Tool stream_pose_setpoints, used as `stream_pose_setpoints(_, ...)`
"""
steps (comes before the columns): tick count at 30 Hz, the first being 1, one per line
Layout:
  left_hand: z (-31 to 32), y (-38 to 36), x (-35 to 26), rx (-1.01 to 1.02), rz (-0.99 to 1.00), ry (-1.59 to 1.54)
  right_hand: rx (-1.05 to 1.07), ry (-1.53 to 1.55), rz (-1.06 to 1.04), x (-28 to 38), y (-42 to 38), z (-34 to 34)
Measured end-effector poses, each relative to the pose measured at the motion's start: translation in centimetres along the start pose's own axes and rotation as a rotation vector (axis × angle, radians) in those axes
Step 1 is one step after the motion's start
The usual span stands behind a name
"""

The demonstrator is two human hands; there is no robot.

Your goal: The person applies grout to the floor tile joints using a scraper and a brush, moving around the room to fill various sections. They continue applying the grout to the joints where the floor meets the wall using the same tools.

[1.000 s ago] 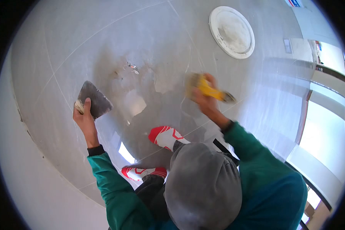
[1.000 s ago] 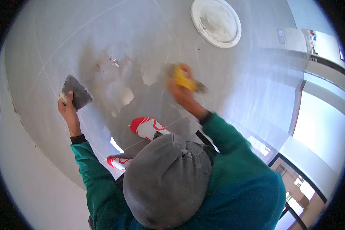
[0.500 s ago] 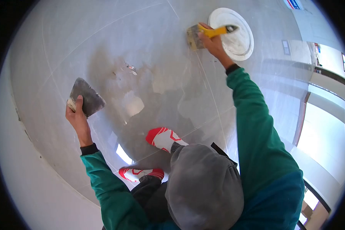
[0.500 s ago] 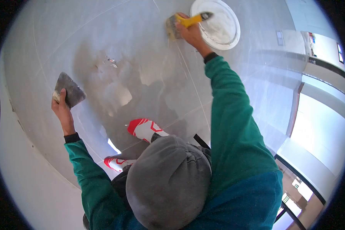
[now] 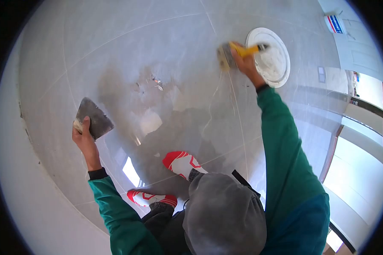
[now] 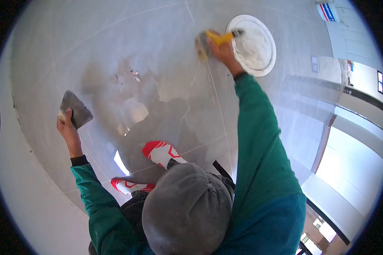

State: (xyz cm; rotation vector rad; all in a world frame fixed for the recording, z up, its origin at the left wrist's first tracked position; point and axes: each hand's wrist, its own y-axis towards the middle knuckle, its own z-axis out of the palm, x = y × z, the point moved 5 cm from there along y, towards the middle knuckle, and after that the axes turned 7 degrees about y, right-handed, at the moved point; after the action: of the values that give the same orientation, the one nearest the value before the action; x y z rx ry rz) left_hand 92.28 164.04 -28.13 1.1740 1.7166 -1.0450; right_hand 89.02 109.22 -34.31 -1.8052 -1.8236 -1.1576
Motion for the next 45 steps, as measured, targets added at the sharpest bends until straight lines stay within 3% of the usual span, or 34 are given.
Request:
stream_pose_setpoints(4, 1.1, 0.1, -2.3, 0.059, 0.086, 0.085, 0.111, -0.048, 0.150, 0.6, 9.3, -0.1)
stream_pose_setpoints(5, 1.0, 0.1, -2.6, 0.048, 0.089, 0.083, 0.189, 0.017, 0.212, 0.6, 10.7, 0.4)
stream_pose_setpoints(9, -0.3, -0.2, -1.5, 0.027, 0.041, 0.107, 0.184, -0.006, 0.222, -0.9, 12.9, -1.3)
stream_pose_setpoints(11, -0.9, -0.3, -0.5, 0.007, 0.017, 0.157, 0.186, -0.760, 0.257, -0.8, 12.5, -2.1)
stream_pose_setpoints(12, -1.0, -0.3, 0.5, 0.020, 0.004, 0.151, 0.141, -0.652, 0.394, -2.3, 11.3, -1.1)
stream_pose_setpoints(13, -0.9, -0.4, 1.4, 0.031, -0.006, 0.144, 0.088, -0.737, 0.470, -1.8, 9.9, 0.5)
stream_pose_setpoints(15, -0.1, -0.9, 1.6, 0.062, 0.029, 0.158, -0.045, -0.588, 0.268, 1.7, 7.0, 4.2)
stream_pose_setpoints(17, -0.3, -0.1, 4.5, 0.156, 0.031, 0.329, 0.000, -0.244, 0.084, 8.5, 3.4, 8.6)
stream_pose_setpoints(18, -0.2, -0.3, 5.0, 0.103, 0.119, 0.355, 0.032, -0.183, 0.082, 11.3, 1.7, 10.3)
stream_pose_setpoints(20, 0.4, -0.5, 4.7, 0.136, 0.093, 0.327, 0.217, -0.186, -0.093, 15.6, 0.5, 12.7)
stream_pose_setpoints(23, 0.9, -1.4, 5.4, 0.125, 0.063, 0.290, 0.354, 0.032, -0.121, 16.5, 1.8, 13.8)
stream_pose_setpoints(24, 0.8, -1.7, 5.4, 0.123, 0.065, 0.277, 0.350, 0.128, -0.029, 17.5, 3.7, 14.0)
stream_pose_setpoints(26, 0.6, -1.8, 6.5, 0.136, 0.037, 0.288, 0.254, 0.212, -0.308, 17.1, 7.5, 16.0)
stream_pose_setpoints(27, 0.6, -1.8, 7.1, 0.150, 0.004, 0.287, 0.246, 0.216, -0.302, 16.1, 8.9, 17.6)
stream_pose_setpoints(30, 1.5, -2.5, 7.2, 0.093, 0.052, 0.334, 0.367, 0.299, -0.315, 15.0, 9.2, 21.1)
stream_pose_setpoints(32, 2.7, -3.1, 7.0, 0.051, 0.133, 0.433, 0.589, 0.423, -0.539, 17.2, 6.8, 21.0)
stream_pose_setpoints(36, 7.1, -4.1, 5.3, 0.024, 0.130, 0.423, 0.750, 0.356, -0.511, 19.4, 2.1, 18.1)
stream_pose_setpoints(38, 9.2, -4.3, 4.7, 0.021, 0.121, 0.424, 0.812, 0.245, -0.300, 19.9, 1.3, 16.1)
stream_pose_setpoints(39, 10.2, -4.3, 4.7, 0.016, 0.111, 0.435, 0.819, 0.238, -0.299, 20.0, 1.2, 15.2)
stream_pose_setpoints(41, 12.2, -4.4, 4.7, 0.032, 0.114, 0.403, 0.280, 0.150, -0.360, 19.8, 2.3, 10.8)
stream_pose_setpoints(45, 14.2, -4.1, 4.1, 0.103, 0.052, 0.351, 0.036, 0.119, -0.278, 16.6, 3.3, 6.4)
